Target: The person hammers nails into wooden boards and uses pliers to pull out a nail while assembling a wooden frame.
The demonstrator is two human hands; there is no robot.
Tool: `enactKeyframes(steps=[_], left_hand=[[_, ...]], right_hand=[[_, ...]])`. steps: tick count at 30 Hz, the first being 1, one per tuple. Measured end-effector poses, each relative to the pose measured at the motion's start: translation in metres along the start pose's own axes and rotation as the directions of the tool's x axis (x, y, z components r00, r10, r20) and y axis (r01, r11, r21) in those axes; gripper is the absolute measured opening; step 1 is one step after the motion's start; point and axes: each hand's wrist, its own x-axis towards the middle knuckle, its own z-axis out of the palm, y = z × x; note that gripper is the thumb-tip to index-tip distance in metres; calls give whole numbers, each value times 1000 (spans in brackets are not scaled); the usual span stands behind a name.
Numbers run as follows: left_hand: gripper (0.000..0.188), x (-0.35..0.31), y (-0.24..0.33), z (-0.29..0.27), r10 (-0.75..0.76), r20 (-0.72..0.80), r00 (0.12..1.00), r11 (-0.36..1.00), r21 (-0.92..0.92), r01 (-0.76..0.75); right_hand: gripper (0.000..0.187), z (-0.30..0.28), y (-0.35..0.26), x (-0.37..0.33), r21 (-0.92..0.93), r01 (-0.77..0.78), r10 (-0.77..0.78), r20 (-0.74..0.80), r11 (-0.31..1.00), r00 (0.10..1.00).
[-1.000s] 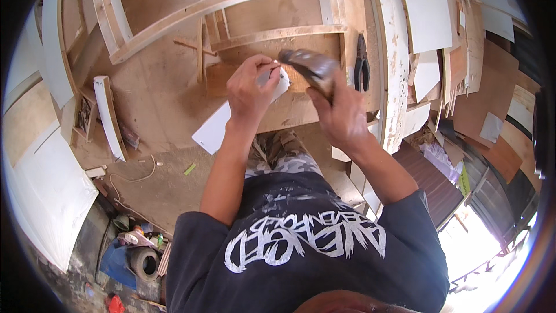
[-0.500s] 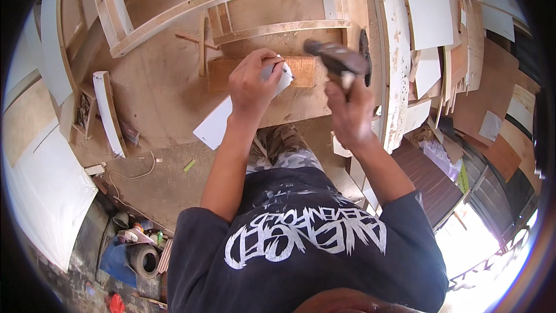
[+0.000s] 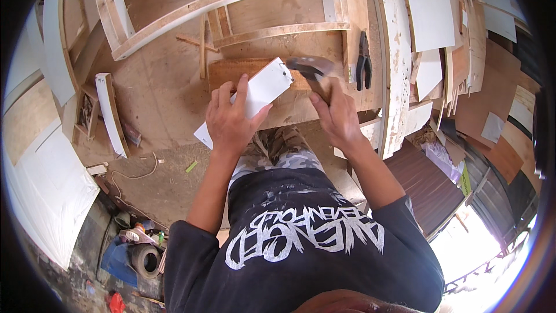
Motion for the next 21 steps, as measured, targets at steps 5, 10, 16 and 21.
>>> enactKeyframes(steps=[5,10,16,21], left_hand=[[79,-2,-1,0,28,-9,1000,999,35,-28],[78,6,-4,3,86,-29,996,996,29,-85],[75,-1,1,-2,25,11,1000,998,55,-25],[78,1,-1,-1,39,-2,999,999,5,-38]], right_hand=[[37,-19,-35,-4,5,148,-147,-78,989,986],[39,0,-18,26,-168,-95,108,71,981,992],[36,-2,-1,-1,116,48,-27,-174,992,984],[36,12,20,3,-83,59,-62,-29,995,998]])
